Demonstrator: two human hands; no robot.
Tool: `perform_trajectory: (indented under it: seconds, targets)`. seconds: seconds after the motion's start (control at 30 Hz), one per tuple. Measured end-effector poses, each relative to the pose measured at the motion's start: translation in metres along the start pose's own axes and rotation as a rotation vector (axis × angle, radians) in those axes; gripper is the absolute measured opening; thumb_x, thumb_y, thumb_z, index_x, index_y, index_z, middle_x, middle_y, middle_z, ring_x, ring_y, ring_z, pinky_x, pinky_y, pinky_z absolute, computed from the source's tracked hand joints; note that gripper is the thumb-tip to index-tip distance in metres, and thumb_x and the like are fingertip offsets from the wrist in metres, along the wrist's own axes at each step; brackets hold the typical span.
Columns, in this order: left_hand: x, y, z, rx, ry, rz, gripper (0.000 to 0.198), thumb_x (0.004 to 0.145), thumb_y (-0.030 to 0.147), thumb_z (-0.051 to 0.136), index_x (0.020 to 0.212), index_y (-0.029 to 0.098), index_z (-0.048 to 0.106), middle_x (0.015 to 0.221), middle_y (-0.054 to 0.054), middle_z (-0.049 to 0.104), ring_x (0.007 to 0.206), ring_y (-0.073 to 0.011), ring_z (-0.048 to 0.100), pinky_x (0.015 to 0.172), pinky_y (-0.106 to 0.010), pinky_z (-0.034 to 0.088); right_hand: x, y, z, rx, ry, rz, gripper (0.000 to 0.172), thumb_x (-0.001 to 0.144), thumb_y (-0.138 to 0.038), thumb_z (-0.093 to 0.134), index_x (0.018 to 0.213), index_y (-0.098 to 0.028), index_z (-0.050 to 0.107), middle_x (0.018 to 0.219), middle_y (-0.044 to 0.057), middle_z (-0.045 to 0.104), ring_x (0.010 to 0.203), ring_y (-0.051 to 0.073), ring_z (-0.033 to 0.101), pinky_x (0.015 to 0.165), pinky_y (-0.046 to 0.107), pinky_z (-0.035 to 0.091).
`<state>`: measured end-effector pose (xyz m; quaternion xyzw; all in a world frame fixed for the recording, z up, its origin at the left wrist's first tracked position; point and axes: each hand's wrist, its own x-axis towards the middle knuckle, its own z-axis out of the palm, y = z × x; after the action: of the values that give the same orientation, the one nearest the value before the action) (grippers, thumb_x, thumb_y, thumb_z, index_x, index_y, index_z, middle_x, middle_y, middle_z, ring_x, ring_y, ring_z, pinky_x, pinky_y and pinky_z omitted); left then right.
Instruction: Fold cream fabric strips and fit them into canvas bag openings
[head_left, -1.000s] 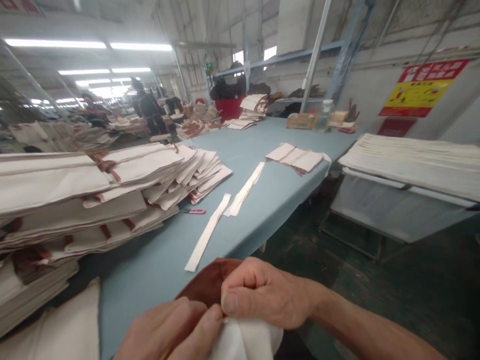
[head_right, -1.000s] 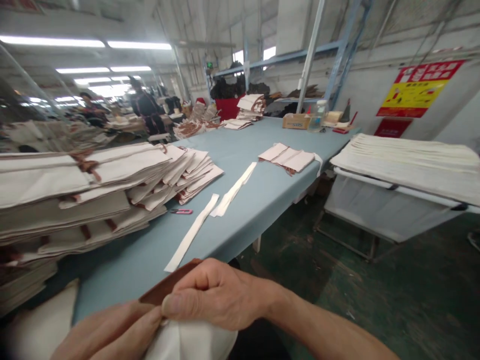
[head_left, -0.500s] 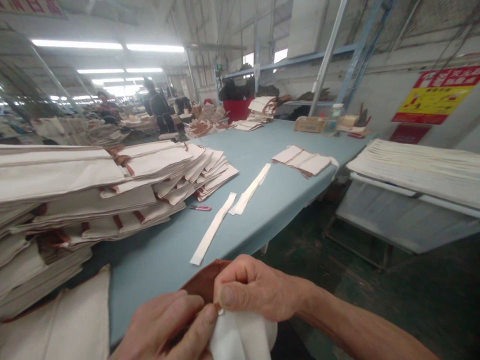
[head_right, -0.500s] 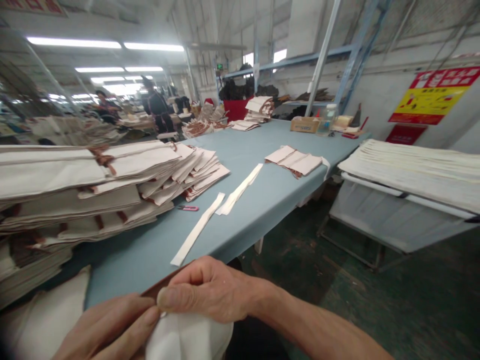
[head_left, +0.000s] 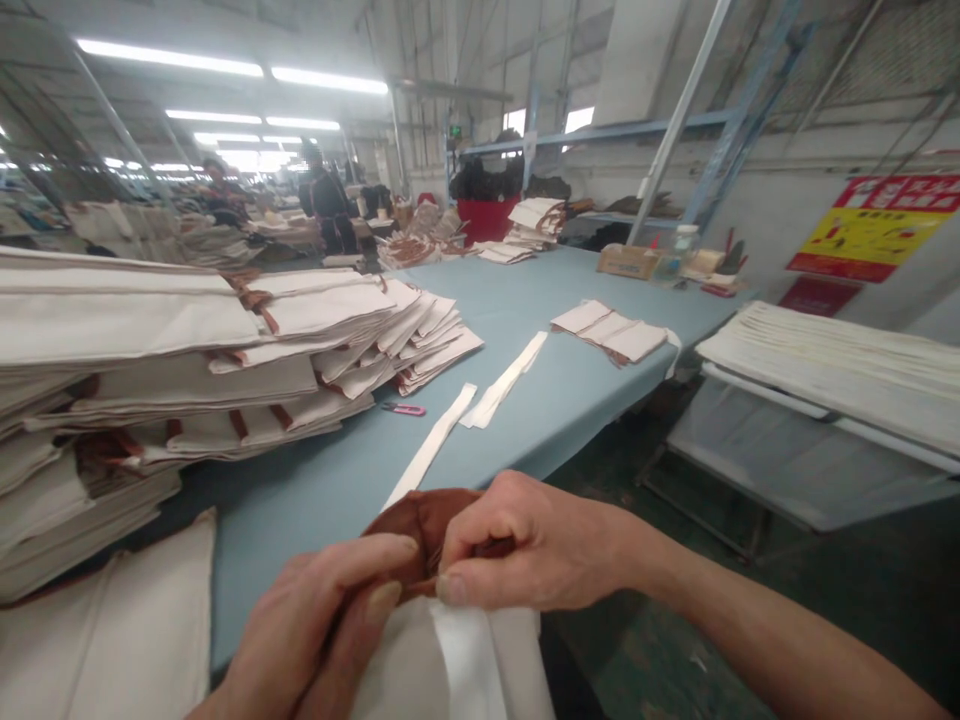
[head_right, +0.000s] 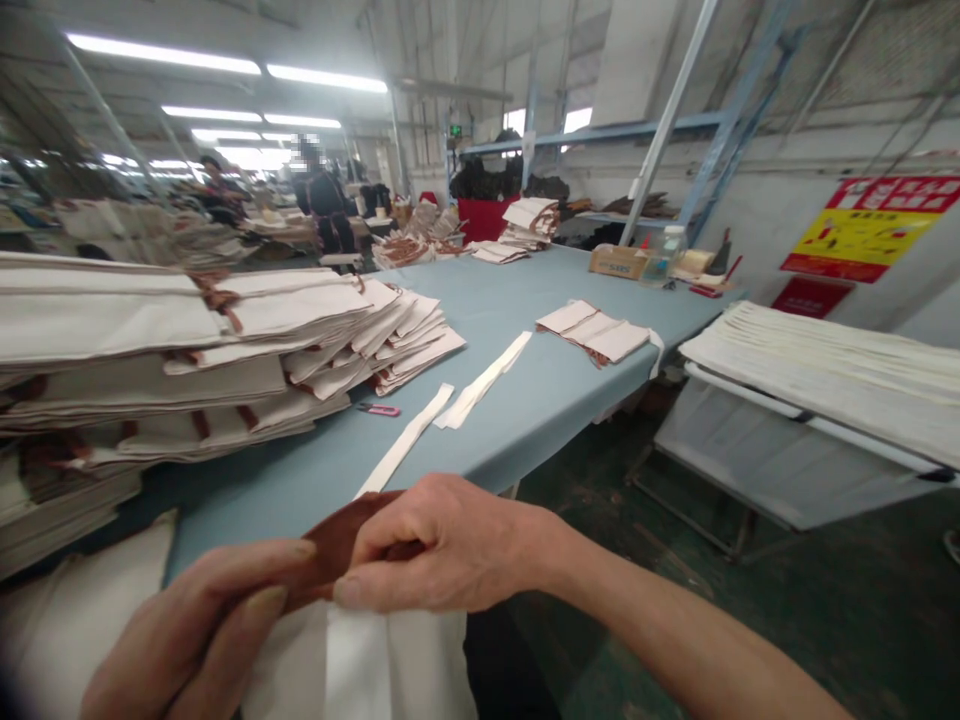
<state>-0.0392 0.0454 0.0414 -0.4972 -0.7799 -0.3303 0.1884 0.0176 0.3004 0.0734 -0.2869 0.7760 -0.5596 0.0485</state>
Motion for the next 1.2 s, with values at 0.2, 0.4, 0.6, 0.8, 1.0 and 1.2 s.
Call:
perform_trajectory:
  seconds: [0.2, 0.4, 0.6, 0.8, 1.0, 1.2]
  targets:
    - [0.02, 0.0, 0.002, -0.34, -0.239, 0.002, 0.031, 0.111, 0.036, 0.052, 0.083, 0.025, 0.06, 0.061, 0.008, 0.058, 0.05, -0.0095, 0.055, 0.051, -0.021, 0.038, 0.003, 0.003, 0.021, -0.105, 0.154, -0.133, 0.022, 0.083, -0.02, 0.059, 0.062, -0.019, 0.051, 0.058, -0.006, 0.047, 0.054, 0.008, 0.043, 0.053, 0.021, 0.032]
    - [0.016, 0.012, 0.048, -0.615, -0.221, -0.214, 0.074, 0.102, 0.08, 0.022, 0.064, 0.024, 0.05, 0.059, 0.002, 0.051, 0.051, -0.0152, 0.045, 0.046, -0.025, 0.042, 0.012, 0.014, 0.061, 0.285, 0.334, -0.176, 0.027, 0.076, -0.019, 0.055, 0.058, -0.023, 0.036, 0.057, -0.006, 0.039, 0.048, 0.007, 0.033, 0.047, 0.022, 0.028]
    - [0.006, 0.002, 0.061, -0.685, -0.212, -0.259, 0.064, 0.103, 0.076, 0.035, 0.065, 0.025, 0.03, 0.055, 0.007, 0.027, 0.046, -0.0116, 0.028, 0.043, -0.025, 0.028, -0.004, 0.019, 0.041, 0.113, 0.208, -0.162, 0.029, 0.09, -0.023, 0.065, 0.065, -0.021, 0.049, 0.061, -0.006, 0.048, 0.055, 0.009, 0.044, 0.056, 0.023, 0.035]
    - [-0.002, -0.013, 0.046, -0.643, -0.24, -0.245, 0.053, 0.107, 0.06, 0.037, 0.068, 0.025, 0.037, 0.058, 0.005, 0.038, 0.051, -0.0128, 0.037, 0.049, -0.025, 0.034, -0.014, 0.003, 0.018, -0.11, 0.106, -0.205, 0.026, 0.101, -0.027, 0.059, 0.076, -0.02, 0.056, 0.076, 0.0, 0.063, 0.074, 0.013, 0.058, 0.069, 0.023, 0.043]
    - [0.004, -0.002, 0.014, -0.529, -0.313, -0.219, 0.047, 0.11, 0.047, 0.036, 0.083, 0.024, 0.066, 0.076, -0.002, 0.067, 0.068, -0.0173, 0.058, 0.063, -0.024, 0.054, -0.011, -0.003, 0.019, -0.221, 0.088, -0.191, 0.03, 0.105, -0.029, 0.052, 0.076, -0.021, 0.055, 0.073, 0.001, 0.062, 0.072, 0.014, 0.057, 0.072, 0.026, 0.044]
    - [0.024, 0.023, -0.015, -0.329, -0.354, -0.165, 0.046, 0.114, 0.045, 0.041, 0.089, 0.026, 0.074, 0.077, 0.003, 0.076, 0.066, -0.0117, 0.071, 0.068, -0.014, 0.06, -0.01, -0.004, 0.02, -0.281, 0.061, -0.261, 0.028, 0.108, -0.029, 0.053, 0.081, -0.02, 0.058, 0.076, 0.001, 0.065, 0.073, 0.015, 0.058, 0.073, 0.027, 0.044]
